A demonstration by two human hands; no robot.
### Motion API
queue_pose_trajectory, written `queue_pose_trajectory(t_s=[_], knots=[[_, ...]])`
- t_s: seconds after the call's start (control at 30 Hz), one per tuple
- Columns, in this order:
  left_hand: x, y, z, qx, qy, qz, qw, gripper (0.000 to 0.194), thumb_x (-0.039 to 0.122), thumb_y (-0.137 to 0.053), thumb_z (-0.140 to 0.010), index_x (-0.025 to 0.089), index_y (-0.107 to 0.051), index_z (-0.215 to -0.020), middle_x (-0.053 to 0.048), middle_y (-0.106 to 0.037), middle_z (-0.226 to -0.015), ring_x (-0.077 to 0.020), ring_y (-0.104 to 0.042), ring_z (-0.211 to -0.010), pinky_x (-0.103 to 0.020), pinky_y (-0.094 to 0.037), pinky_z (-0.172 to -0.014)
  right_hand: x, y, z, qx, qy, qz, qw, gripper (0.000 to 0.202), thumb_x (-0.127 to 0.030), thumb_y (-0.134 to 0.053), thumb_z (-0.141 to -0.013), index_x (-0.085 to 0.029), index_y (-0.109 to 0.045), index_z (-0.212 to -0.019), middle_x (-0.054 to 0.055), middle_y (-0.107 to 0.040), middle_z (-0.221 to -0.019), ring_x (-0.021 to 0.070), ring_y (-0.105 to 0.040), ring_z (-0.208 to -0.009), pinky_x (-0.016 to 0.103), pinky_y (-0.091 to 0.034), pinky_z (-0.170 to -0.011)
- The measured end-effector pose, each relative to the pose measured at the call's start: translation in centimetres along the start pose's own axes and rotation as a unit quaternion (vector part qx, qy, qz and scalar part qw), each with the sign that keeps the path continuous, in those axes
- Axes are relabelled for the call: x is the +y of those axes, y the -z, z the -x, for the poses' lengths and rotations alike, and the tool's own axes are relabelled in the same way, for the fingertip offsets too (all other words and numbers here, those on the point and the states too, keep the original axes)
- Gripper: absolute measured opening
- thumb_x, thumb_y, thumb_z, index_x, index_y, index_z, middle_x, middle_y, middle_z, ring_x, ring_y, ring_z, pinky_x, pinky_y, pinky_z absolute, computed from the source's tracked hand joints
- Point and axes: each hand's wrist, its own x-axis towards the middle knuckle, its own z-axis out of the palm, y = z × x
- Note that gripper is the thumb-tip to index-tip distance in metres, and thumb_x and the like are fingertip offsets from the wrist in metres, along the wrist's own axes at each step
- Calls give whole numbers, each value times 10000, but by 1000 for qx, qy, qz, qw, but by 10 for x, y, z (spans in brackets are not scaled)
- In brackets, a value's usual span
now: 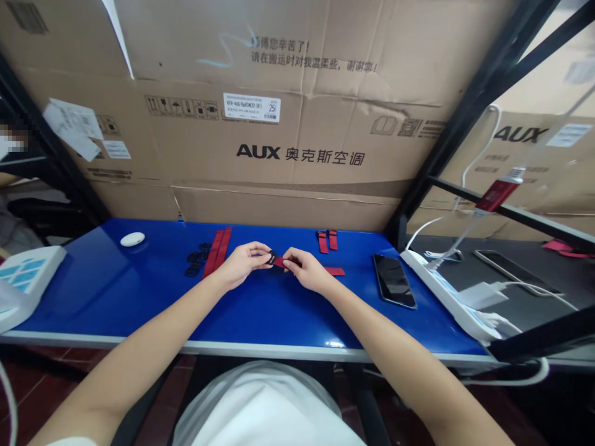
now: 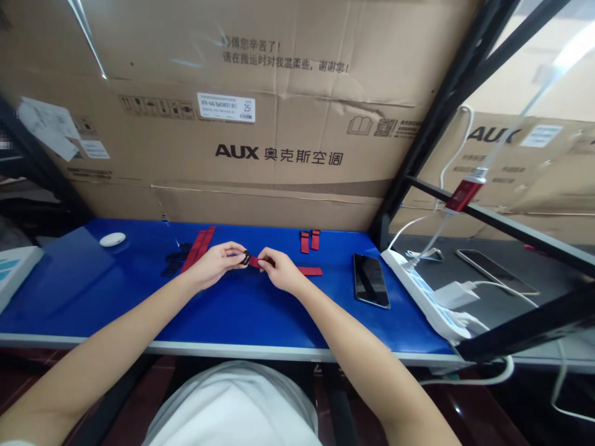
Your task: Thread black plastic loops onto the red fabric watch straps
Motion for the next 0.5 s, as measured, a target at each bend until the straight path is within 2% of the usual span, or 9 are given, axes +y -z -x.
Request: queue_pose_trajectory(t_s=[0.17, 0.37, 0.5], knots=[[-1, 2, -1, 14, -4, -3, 1000, 334, 224, -835, -667, 137, -654, -935, -38, -665, -877, -151, -657, -828, -373, -562, -847, 0, 0, 0, 0, -18, -3, 1000, 136, -299, -501, -891, -190, -551, -826, -1, -596, -719, 146, -534, -670, 276, -417, -666], [-9, 0, -1, -24, 13, -7, 1000, 325, 211, -804, -713, 154, -686, -1010, -52, -653, -973, -154, -659, -886, -365, -571, -869, 0, 0, 1, -2, -17, 1, 1000, 139, -296, -496, -893, -191, -545, -815, 1, -601, -725, 145, -547, -682, 274, -422, -679], [-12, 1, -1, -26, 14, -1, 1000, 316, 214, -815, -700, 148, -685, -979, -59, -659, -987, -164, -664, -896, -391, -569, -886, 1, 0, 1, 4, -28, 9, 1000, 144, -298, -502, -886, -189, -552, -807, 0, -606, -716, 145, -552, -680, 273, -422, -676]])
